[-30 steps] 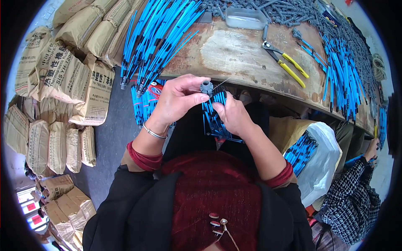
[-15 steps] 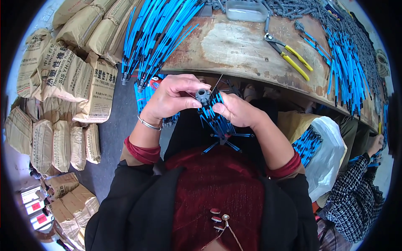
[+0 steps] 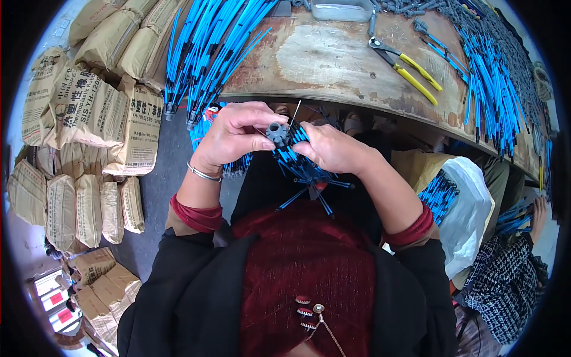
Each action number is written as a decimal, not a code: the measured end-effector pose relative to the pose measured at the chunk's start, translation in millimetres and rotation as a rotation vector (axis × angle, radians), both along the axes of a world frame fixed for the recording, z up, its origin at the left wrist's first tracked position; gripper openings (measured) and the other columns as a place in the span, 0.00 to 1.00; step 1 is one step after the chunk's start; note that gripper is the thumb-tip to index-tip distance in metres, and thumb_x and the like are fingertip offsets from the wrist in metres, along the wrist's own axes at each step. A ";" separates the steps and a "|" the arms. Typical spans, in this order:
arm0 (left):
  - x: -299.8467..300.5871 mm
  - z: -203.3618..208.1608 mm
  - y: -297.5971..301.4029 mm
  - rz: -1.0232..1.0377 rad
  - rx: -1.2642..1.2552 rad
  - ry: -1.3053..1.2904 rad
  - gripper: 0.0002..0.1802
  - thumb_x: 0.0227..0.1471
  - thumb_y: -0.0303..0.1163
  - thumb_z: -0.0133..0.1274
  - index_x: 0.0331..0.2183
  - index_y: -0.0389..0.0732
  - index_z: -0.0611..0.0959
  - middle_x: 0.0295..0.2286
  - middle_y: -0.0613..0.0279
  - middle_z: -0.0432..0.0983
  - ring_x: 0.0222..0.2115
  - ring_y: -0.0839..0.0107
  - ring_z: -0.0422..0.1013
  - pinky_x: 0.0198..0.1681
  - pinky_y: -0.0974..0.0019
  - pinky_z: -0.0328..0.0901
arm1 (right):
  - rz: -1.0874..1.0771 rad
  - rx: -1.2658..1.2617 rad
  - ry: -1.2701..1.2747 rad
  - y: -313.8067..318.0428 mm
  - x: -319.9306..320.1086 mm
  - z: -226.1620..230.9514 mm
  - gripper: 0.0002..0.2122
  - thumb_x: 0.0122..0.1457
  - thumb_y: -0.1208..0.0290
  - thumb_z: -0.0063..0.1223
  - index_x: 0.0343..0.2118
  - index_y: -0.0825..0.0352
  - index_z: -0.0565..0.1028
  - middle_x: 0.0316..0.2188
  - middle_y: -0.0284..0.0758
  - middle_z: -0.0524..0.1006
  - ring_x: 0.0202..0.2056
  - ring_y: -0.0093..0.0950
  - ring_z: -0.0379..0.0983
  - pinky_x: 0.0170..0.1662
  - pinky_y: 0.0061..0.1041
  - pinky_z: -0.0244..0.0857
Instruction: The person assembles small blue brush components by hand at a factory workstation, joining plastic parts and wire elements.
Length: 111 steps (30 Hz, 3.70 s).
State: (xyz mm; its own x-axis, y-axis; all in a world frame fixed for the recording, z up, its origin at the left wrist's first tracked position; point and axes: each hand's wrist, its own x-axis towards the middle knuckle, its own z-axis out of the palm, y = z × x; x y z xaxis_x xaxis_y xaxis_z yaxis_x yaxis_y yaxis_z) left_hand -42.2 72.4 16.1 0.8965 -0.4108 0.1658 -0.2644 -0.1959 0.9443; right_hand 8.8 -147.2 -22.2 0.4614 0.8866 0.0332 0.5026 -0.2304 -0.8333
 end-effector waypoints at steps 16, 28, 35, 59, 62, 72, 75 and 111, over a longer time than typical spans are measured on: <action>-2.0 -10.1 -0.5 0.065 -0.162 0.101 0.17 0.39 0.18 0.59 0.36 0.33 0.79 0.31 0.62 0.72 0.30 0.76 0.70 0.32 0.74 0.66 | 0.103 -0.074 0.151 7.0 14.5 -8.7 0.16 0.59 0.61 0.42 0.36 0.74 0.64 0.26 0.53 0.72 0.33 0.51 0.68 0.35 0.41 0.61; 16.2 -19.5 -23.0 0.154 -0.402 0.359 0.24 0.37 0.21 0.62 0.41 0.34 0.75 0.33 0.59 0.74 0.30 0.77 0.71 0.33 0.75 0.66 | -0.095 0.271 0.424 -5.7 -12.1 -45.4 0.19 0.61 0.56 0.39 0.44 0.69 0.66 0.34 0.37 0.74 0.36 0.27 0.70 0.44 0.27 0.63; 5.5 -45.4 -74.9 0.645 -0.507 0.260 0.26 0.42 0.22 0.58 0.46 0.32 0.72 0.32 0.61 0.75 0.31 0.75 0.72 0.35 0.73 0.67 | -0.460 0.342 0.365 -4.6 -16.9 -42.3 0.17 0.61 0.59 0.39 0.43 0.69 0.66 0.32 0.36 0.74 0.35 0.26 0.70 0.42 0.26 0.63; -19.1 -44.0 -48.8 0.851 0.027 -0.248 0.19 0.43 0.25 0.59 0.41 0.32 0.77 0.16 0.66 0.71 0.18 0.85 0.62 0.21 0.77 0.60 | -0.548 0.325 -0.530 28.5 -43.6 -43.6 0.24 0.49 0.80 0.53 0.49 0.78 0.58 0.32 0.50 0.71 0.32 0.45 0.71 0.34 0.34 0.67; -21.4 -42.1 -43.1 0.822 0.048 -0.284 0.19 0.43 0.25 0.59 0.41 0.32 0.77 0.16 0.65 0.70 0.17 0.85 0.62 0.21 0.77 0.60 | -0.433 0.331 -0.499 26.3 -36.6 -43.9 0.27 0.49 0.81 0.53 0.51 0.78 0.55 0.32 0.50 0.71 0.32 0.45 0.71 0.34 0.35 0.67; -28.0 -41.7 -47.3 0.930 0.218 -0.325 0.19 0.43 0.24 0.58 0.40 0.31 0.77 0.16 0.62 0.71 0.17 0.83 0.64 0.21 0.77 0.61 | -0.414 0.282 -0.439 33.2 -38.0 -38.5 0.25 0.51 0.79 0.51 0.50 0.77 0.55 0.32 0.50 0.71 0.33 0.45 0.70 0.34 0.35 0.67; -28.6 -41.7 -43.1 0.886 0.119 -0.272 0.19 0.43 0.24 0.58 0.41 0.31 0.77 0.17 0.63 0.72 0.17 0.83 0.64 0.22 0.77 0.61 | -0.428 0.319 -0.409 32.8 -39.9 -39.5 0.22 0.53 0.76 0.50 0.49 0.77 0.58 0.34 0.49 0.71 0.35 0.45 0.70 0.35 0.35 0.67; -40.9 -28.0 -30.0 0.543 -0.409 0.030 0.19 0.46 0.27 0.55 0.41 0.29 0.75 0.33 0.52 0.75 0.35 0.66 0.72 0.43 0.64 0.65 | -0.288 0.409 -0.056 22.3 -35.3 -21.3 0.07 0.57 0.72 0.44 0.36 0.68 0.65 0.26 0.46 0.71 0.28 0.47 0.69 0.28 0.40 0.63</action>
State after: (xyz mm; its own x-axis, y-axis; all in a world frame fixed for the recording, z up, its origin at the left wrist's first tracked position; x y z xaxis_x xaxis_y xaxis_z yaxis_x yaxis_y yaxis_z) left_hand -83.1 42.4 -11.9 0.9645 0.1893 0.1843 -0.2023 0.0806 0.9760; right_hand -26.4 -125.0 -43.5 0.6732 0.6327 0.3828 0.5132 -0.0270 -0.8579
